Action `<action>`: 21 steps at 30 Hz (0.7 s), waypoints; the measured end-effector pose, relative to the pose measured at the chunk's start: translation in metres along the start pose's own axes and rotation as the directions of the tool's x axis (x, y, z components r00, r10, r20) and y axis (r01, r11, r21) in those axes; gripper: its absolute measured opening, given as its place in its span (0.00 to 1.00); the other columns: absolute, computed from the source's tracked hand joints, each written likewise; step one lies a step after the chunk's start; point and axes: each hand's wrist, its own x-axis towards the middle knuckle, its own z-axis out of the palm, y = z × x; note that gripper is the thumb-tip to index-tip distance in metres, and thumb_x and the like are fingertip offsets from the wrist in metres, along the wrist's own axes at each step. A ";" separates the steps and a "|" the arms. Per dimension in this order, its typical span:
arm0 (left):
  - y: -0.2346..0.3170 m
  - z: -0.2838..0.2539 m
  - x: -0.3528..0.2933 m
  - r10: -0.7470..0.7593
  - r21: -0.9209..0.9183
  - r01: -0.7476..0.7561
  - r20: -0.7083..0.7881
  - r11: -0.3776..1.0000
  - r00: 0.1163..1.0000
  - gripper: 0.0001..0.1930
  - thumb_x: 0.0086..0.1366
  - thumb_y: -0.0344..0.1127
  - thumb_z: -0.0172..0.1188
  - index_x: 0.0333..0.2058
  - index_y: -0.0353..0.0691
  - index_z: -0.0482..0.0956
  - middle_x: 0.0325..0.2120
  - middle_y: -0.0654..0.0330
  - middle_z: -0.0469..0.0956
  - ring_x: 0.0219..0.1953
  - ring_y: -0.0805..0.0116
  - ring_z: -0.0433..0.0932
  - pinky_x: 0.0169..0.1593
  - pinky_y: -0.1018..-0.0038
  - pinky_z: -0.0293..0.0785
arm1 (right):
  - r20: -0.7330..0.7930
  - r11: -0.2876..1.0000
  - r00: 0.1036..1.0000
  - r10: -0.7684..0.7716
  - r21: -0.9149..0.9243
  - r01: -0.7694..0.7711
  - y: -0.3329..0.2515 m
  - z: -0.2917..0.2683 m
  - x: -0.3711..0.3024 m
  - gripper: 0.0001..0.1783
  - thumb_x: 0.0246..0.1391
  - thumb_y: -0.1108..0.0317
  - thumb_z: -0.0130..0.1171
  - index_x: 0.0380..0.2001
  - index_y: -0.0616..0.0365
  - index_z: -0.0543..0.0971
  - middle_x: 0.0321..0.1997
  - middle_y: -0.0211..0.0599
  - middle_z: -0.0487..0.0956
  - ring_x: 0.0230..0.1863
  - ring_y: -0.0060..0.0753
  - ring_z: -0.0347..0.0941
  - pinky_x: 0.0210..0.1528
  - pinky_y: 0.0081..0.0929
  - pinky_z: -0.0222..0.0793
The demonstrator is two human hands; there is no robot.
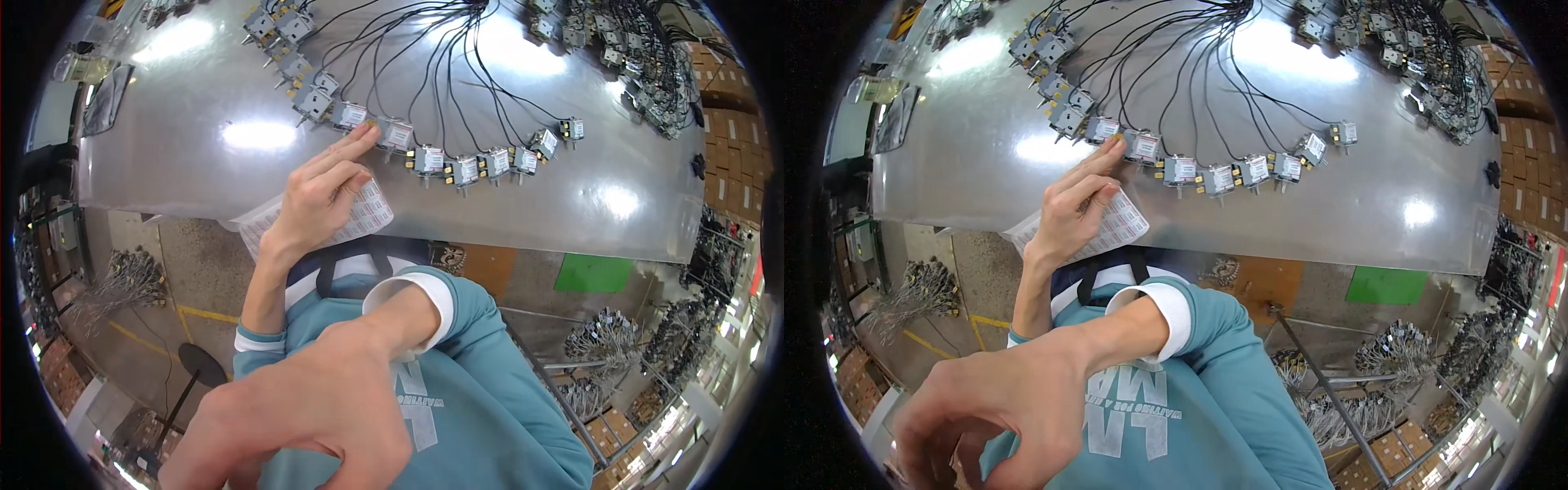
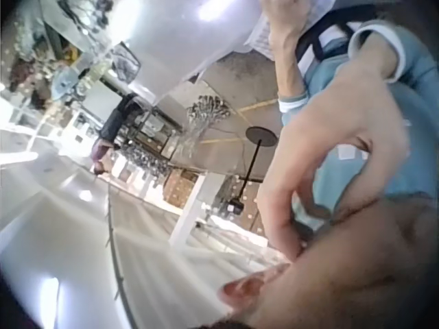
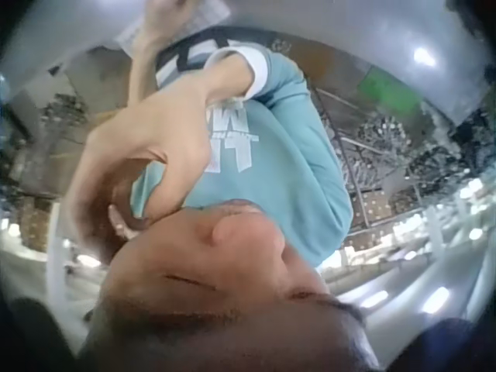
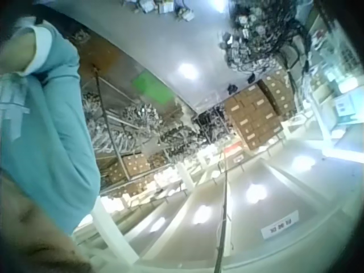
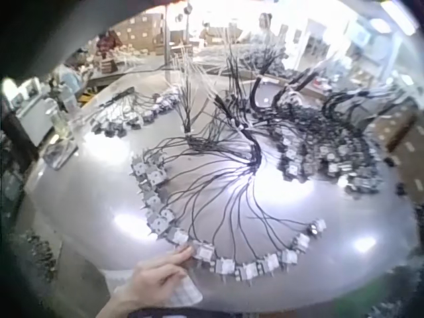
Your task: The recorder is assembling or checking a set of wiring harnesses by attaching components to a template or board on a workbench.
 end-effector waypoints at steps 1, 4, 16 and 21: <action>-0.001 -0.001 -0.002 0.009 0.004 -0.009 -0.002 1.000 1.000 0.02 0.69 0.21 0.66 0.37 0.25 0.84 0.65 0.46 0.82 0.72 0.44 0.76 0.68 0.61 0.78 | 0.039 0.986 0.998 0.055 -0.161 -0.048 0.002 -0.005 0.001 0.26 0.69 0.71 0.63 0.64 0.76 0.73 0.59 0.53 0.83 0.58 0.43 0.82 0.58 0.36 0.82; -0.004 -0.007 -0.011 0.020 -0.003 -0.020 -0.011 1.000 1.000 0.02 0.69 0.20 0.66 0.38 0.25 0.84 0.65 0.46 0.81 0.72 0.44 0.76 0.68 0.61 0.78 | 0.054 0.982 0.996 0.072 -0.177 -0.062 0.015 -0.011 -0.002 0.26 0.69 0.72 0.62 0.65 0.76 0.74 0.60 0.55 0.83 0.59 0.44 0.82 0.60 0.37 0.81; -0.015 -0.011 -0.033 0.051 -0.012 -0.051 -0.049 0.999 0.997 0.02 0.66 0.20 0.67 0.35 0.27 0.82 0.64 0.47 0.82 0.70 0.47 0.78 0.68 0.59 0.79 | -0.038 0.997 0.998 0.045 -0.067 -0.048 0.036 -0.006 -0.007 0.25 0.68 0.79 0.55 0.66 0.75 0.77 0.62 0.60 0.84 0.63 0.48 0.83 0.64 0.37 0.79; -0.006 -0.002 -0.009 0.036 -0.022 -0.037 -0.052 0.999 0.998 0.02 0.65 0.18 0.67 0.36 0.28 0.83 0.64 0.46 0.82 0.71 0.45 0.77 0.69 0.59 0.78 | 0.019 0.949 0.999 0.041 -0.313 -0.033 -0.002 -0.012 -0.017 0.24 0.68 0.77 0.57 0.66 0.72 0.79 0.61 0.57 0.86 0.61 0.51 0.84 0.62 0.36 0.80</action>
